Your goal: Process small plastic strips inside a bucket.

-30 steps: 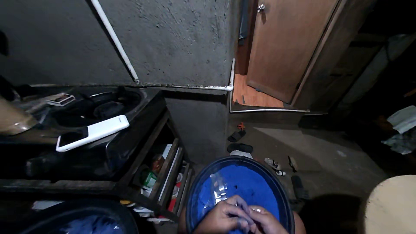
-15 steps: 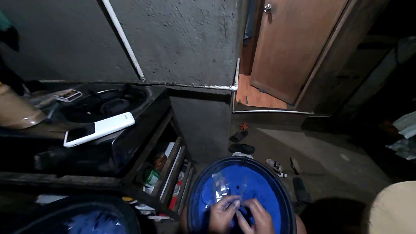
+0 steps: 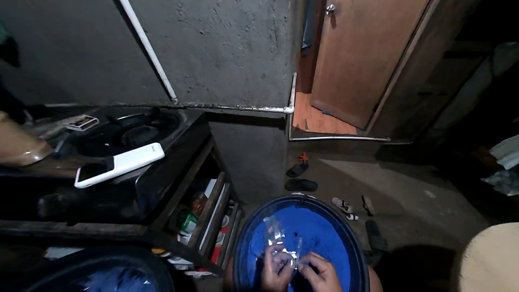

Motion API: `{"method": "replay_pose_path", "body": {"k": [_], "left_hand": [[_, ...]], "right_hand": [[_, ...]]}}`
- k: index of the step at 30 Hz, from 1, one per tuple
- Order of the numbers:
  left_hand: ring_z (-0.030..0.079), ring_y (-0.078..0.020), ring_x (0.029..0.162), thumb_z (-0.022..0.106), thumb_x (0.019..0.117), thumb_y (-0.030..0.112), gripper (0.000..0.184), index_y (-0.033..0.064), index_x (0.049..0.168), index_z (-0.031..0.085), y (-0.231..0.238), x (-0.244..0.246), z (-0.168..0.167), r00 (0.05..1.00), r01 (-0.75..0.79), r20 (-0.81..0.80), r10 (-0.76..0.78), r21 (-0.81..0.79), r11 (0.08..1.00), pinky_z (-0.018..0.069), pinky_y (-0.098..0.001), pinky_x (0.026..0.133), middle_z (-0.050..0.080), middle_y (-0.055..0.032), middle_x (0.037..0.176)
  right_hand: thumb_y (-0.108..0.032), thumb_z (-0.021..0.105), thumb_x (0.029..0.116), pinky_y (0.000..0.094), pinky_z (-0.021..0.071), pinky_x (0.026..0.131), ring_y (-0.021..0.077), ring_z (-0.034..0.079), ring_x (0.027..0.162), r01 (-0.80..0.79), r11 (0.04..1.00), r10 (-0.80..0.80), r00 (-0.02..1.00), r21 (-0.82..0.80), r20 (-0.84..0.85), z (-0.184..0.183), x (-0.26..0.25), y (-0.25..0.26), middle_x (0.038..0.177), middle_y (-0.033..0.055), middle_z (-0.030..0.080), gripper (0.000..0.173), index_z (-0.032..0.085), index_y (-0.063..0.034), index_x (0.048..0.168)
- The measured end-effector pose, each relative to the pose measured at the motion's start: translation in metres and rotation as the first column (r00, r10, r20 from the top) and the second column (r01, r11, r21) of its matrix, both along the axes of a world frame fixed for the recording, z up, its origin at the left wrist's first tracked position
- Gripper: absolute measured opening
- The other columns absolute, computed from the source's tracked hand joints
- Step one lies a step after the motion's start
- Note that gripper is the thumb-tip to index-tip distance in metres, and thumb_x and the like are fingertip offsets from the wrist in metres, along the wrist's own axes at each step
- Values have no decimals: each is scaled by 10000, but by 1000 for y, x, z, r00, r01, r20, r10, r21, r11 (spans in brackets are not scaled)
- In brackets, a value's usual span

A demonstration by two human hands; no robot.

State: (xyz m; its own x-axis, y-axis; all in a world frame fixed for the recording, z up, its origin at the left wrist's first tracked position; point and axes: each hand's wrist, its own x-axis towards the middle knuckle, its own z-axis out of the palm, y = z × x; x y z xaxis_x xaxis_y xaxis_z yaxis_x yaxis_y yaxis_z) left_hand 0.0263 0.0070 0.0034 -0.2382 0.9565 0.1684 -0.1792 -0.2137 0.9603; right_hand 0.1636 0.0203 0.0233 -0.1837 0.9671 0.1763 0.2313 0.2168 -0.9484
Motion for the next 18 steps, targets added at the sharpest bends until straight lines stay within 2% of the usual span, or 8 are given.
{"method": "replay_pose_path", "body": {"k": [4,6,7,10,13,15,18], "left_hand": [[663,-28,847,555,933,-16,332,-24,1238,425,-9,-4,-3,985,174,13,-173,-47,984,564,-253,783,681,45,926],[657,-30,852,546,934,-21,318,-30,1233,437,-10,-5,-2,974,226,0,-227,-68,972,559,-261,801,668,49,916],[660,-39,848,554,928,-30,337,-52,1245,442,-10,-5,-2,976,213,-31,-216,-81,974,561,-265,800,673,28,913],[680,-78,824,597,926,-8,400,-104,1297,485,-10,-3,0,966,96,-229,-123,-127,987,577,-283,784,707,-52,915],[685,-137,798,582,968,51,399,-101,1334,536,-12,-5,-1,874,51,-479,-81,-75,996,576,-343,786,720,-103,904],[690,-135,796,596,970,62,401,-102,1332,544,-13,-2,-4,854,25,-519,-29,-15,1000,582,-333,783,723,-105,908],[701,-106,798,628,932,24,419,-129,1304,509,-12,5,-11,944,-26,-330,20,-15,1000,601,-293,765,714,-95,912]], "right_hand": [[-43,605,920,213,528,788,43,633,841,-37,989,37,999,-146,-3,-3,4,3,897,64,690,154,742,25,930],[-53,618,927,219,518,727,40,602,762,-20,979,21,1000,-205,1,-6,5,2,865,50,662,135,711,30,981],[-61,639,920,217,490,667,36,554,693,-4,978,7,1000,-208,15,-7,4,1,804,26,610,130,675,29,1007],[-66,661,881,219,474,624,33,533,640,-9,980,16,999,-199,34,-6,6,-4,734,4,587,155,669,24,1007],[-127,662,927,229,487,661,39,554,675,-38,973,46,999,-226,30,-2,7,-5,768,14,611,153,687,5,1000],[-138,669,945,226,500,684,51,579,713,1,989,6,999,-148,47,-6,5,-6,819,48,644,166,708,14,998],[-84,680,930,228,568,815,98,679,897,43,995,-48,998,92,49,-15,3,-6,970,115,711,143,764,17,987]]}}
